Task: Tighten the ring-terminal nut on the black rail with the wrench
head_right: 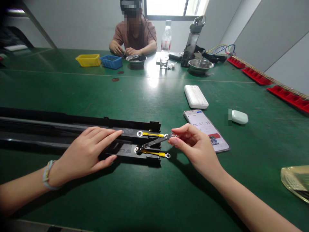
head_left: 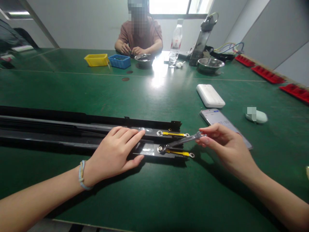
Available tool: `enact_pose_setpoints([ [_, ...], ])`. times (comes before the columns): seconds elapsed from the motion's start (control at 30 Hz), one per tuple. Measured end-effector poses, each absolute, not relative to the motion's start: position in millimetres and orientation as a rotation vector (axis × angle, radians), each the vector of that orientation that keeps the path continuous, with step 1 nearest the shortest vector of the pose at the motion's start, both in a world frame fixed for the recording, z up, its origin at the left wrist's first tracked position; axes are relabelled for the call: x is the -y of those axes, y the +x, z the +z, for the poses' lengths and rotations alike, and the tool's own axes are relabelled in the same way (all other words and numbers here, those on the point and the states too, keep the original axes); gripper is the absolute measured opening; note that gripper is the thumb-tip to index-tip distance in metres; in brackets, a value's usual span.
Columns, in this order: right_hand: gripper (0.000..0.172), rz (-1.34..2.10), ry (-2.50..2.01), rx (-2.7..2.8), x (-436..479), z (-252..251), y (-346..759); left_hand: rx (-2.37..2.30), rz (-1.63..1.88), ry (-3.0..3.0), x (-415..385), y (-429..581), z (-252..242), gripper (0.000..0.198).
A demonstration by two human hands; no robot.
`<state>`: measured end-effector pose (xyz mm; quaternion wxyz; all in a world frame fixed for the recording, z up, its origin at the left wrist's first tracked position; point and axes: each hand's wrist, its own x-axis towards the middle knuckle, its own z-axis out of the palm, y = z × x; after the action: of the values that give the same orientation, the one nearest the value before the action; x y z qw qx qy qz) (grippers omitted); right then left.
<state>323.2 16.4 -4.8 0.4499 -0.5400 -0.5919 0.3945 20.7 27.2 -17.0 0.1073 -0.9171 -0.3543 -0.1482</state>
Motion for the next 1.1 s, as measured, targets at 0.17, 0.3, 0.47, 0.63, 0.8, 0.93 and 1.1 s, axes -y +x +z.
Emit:
enact_pose_setpoints([
  [0.17, 0.02, 1.006, -1.299, 1.518, -9.7, 0.3, 325.7, 1.041, -0.422, -2.699, -27.8, 19.1, -17.6, 0.052],
  [0.3, 0.023, 1.071, -1.168, 1.563, -0.1, 2.9, 323.5, 1.039, -0.418, -2.702, -28.6, 18.8, -16.5, 0.052],
  [0.47, 0.024, 1.113, -1.061, 1.626, 5.8, 1.4, 321.0, 1.038, -0.414, -2.696, -30.6, 20.1, -16.7, 0.052],
  [0.63, 0.022, 1.069, -1.1, 1.621, -0.4, -1.1, 323.8, 1.032, -0.417, -2.696, -32.5, 20.4, -18.4, 0.052],
  [0.8, 0.019, 0.921, -1.245, 1.576, -5.9, 0.1, 325.1, 1.028, -0.43, -2.69, -30.4, 20.2, -18.5, 0.052],
  [0.93, 0.018, 0.869, -1.34, 1.527, -12.3, -3.1, 323.6, 1.025, -0.437, -2.693, -30.0, 20.9, -19.2, 0.052],
  [1.1, 0.02, 0.899, -1.393, 1.454, -20.9, -9.8, 321.3, 1.016, -0.438, -2.695, -31.4, 21.2, -20.2, 0.052],
])
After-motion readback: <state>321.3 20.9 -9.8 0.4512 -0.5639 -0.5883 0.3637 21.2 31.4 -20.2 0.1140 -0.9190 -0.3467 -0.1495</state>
